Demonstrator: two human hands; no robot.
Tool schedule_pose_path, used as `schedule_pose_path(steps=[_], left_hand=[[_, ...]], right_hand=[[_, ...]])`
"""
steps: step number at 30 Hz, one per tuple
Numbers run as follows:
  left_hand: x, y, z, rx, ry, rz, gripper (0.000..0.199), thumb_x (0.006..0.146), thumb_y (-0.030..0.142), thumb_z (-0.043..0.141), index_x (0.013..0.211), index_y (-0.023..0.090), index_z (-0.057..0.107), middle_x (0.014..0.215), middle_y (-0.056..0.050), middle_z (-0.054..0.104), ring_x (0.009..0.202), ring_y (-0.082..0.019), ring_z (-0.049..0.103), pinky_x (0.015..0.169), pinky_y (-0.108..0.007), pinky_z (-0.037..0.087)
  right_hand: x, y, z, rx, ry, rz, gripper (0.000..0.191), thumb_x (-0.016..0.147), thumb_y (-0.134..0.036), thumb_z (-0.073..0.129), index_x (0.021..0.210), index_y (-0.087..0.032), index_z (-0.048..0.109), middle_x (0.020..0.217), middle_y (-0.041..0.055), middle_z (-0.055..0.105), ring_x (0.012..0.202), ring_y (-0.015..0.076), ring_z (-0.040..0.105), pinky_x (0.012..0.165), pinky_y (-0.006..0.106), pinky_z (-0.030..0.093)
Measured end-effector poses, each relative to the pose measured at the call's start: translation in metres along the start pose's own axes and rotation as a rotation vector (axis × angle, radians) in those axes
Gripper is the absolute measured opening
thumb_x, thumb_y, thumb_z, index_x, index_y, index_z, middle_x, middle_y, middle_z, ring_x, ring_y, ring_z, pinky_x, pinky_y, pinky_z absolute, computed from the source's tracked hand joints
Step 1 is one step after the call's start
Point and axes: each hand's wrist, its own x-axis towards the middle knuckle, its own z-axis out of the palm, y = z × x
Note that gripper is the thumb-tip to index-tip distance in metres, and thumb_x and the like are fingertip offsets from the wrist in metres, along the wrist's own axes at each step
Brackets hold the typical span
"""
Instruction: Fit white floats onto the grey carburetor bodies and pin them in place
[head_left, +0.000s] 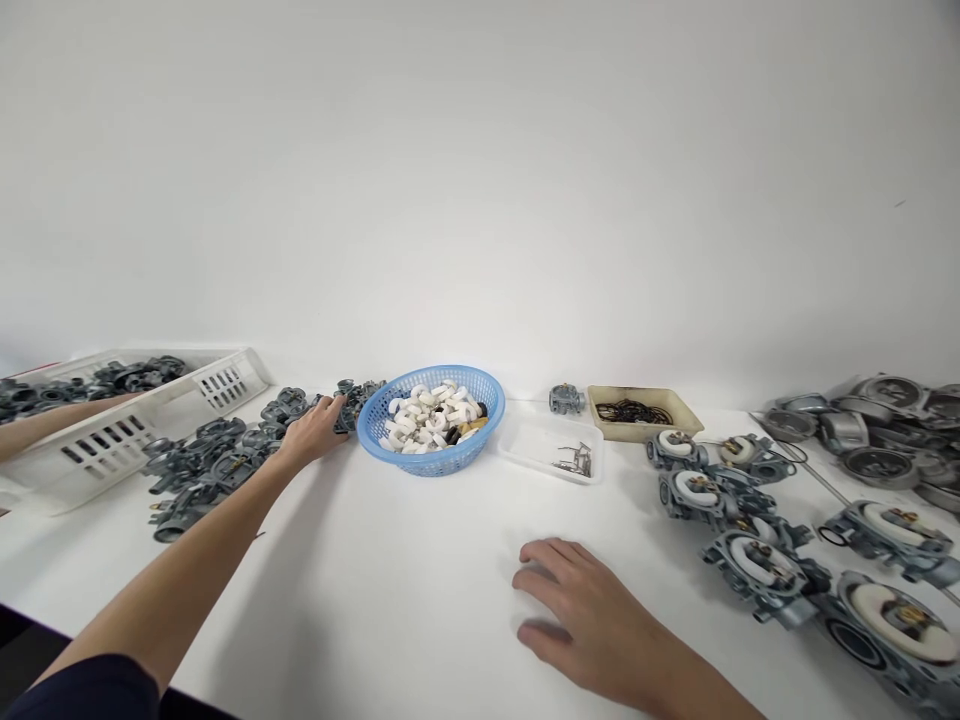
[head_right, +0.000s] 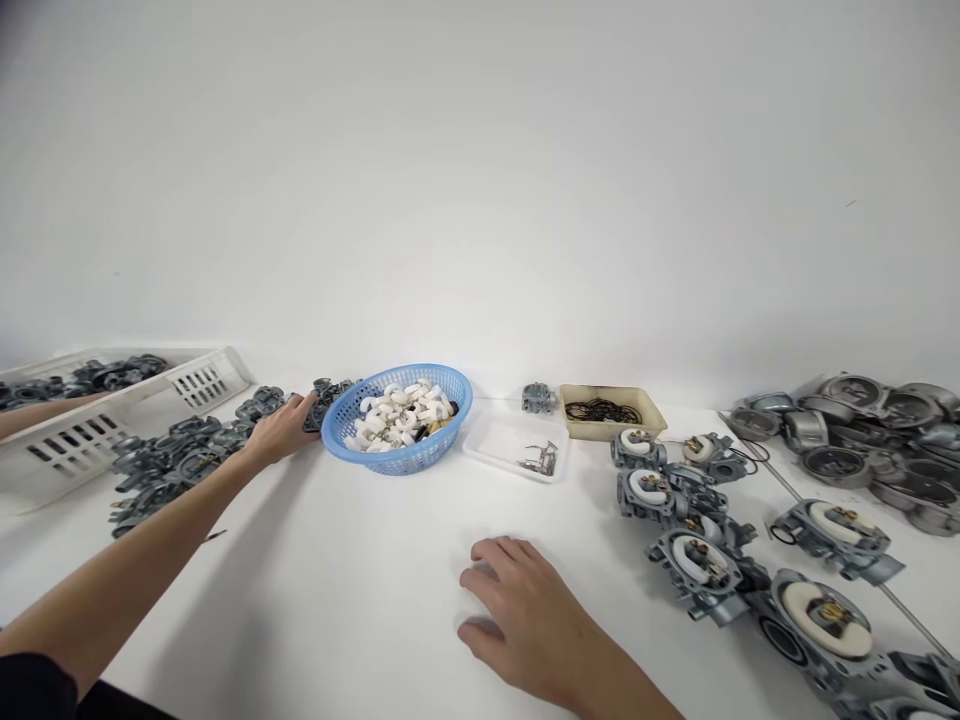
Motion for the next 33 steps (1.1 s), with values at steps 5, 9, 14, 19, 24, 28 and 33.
schedule_pose_path(steps=[5,9,14,19,24,28,33], left_hand=[[-0.023,0.001,-0.006,-0.004,0.118,-0.04,0.048,0.099,0.039,0.064,0.139,0.015,0.053,0.139,-0.016,0.057,0.115,-0.031,0.065,0.091,-0.047,0.059],[-0.045,-0.001,-0.024,-0.002,0.223,-0.069,0.057,0.1,0.047,0.054,0.142,0.01,0.044,0.142,-0.022,0.053,0.119,-0.04,0.063,0.089,-0.047,0.057],[-0.073,-0.008,-0.064,-0.012,0.263,-0.038,0.061,0.096,0.065,0.051,0.135,0.019,0.046,0.136,-0.014,0.06,0.112,-0.038,0.067,0.084,-0.044,0.058],[-0.11,0.003,-0.103,-0.069,0.376,-0.052,0.063,0.091,0.072,0.055,0.134,0.027,0.045,0.134,-0.011,0.061,0.113,-0.042,0.067,0.083,-0.053,0.059],[-0.159,0.069,-0.12,-0.452,0.324,0.263,0.071,0.08,0.063,0.077,0.135,0.028,0.046,0.122,-0.008,0.068,0.106,-0.034,0.07,0.09,-0.047,0.059],[-0.184,0.152,-0.107,-0.851,-0.066,0.56,0.075,0.075,0.054,0.086,0.134,0.029,0.047,0.131,-0.007,0.064,0.12,-0.029,0.065,0.1,-0.039,0.055],[-0.192,0.226,-0.09,-1.107,-0.309,0.616,0.078,0.068,0.046,0.093,0.13,0.03,0.049,0.12,-0.002,0.066,0.106,-0.023,0.066,0.093,-0.035,0.055]], right_hand=[[0.001,0.001,0.0,-0.011,0.019,-0.014,0.012,0.088,-0.023,0.068,0.1,-0.024,0.065,0.119,0.0034,0.064,0.107,0.0247,0.06,0.097,0.042,0.048],[0.001,0.003,0.0,-0.014,0.026,-0.026,0.011,0.089,-0.025,0.069,0.099,-0.023,0.066,0.118,0.004,0.065,0.105,0.0247,0.061,0.095,0.041,0.049],[0.001,0.001,-0.003,-0.011,0.018,-0.02,0.009,0.088,-0.023,0.07,0.095,-0.023,0.064,0.116,0.0038,0.064,0.105,0.0248,0.062,0.094,0.041,0.05],[0.002,0.001,-0.006,-0.04,0.02,-0.04,0.007,0.089,-0.022,0.069,0.094,-0.022,0.064,0.113,0.0048,0.065,0.103,0.0248,0.062,0.094,0.042,0.052],[0.0,0.004,-0.002,-0.022,0.063,-0.07,0.025,0.091,-0.02,0.066,0.116,-0.025,0.063,0.117,0.0065,0.067,0.107,0.0268,0.064,0.092,0.044,0.055],[-0.003,0.009,0.002,-0.045,0.214,-0.114,0.047,0.095,-0.029,0.066,0.139,-0.026,0.05,0.13,0.0115,0.064,0.115,0.0307,0.064,0.097,0.049,0.054],[0.001,0.018,-0.009,0.019,0.363,-0.141,0.04,0.092,-0.022,0.06,0.131,-0.024,0.054,0.119,0.0104,0.067,0.101,0.0269,0.067,0.082,0.041,0.058]])
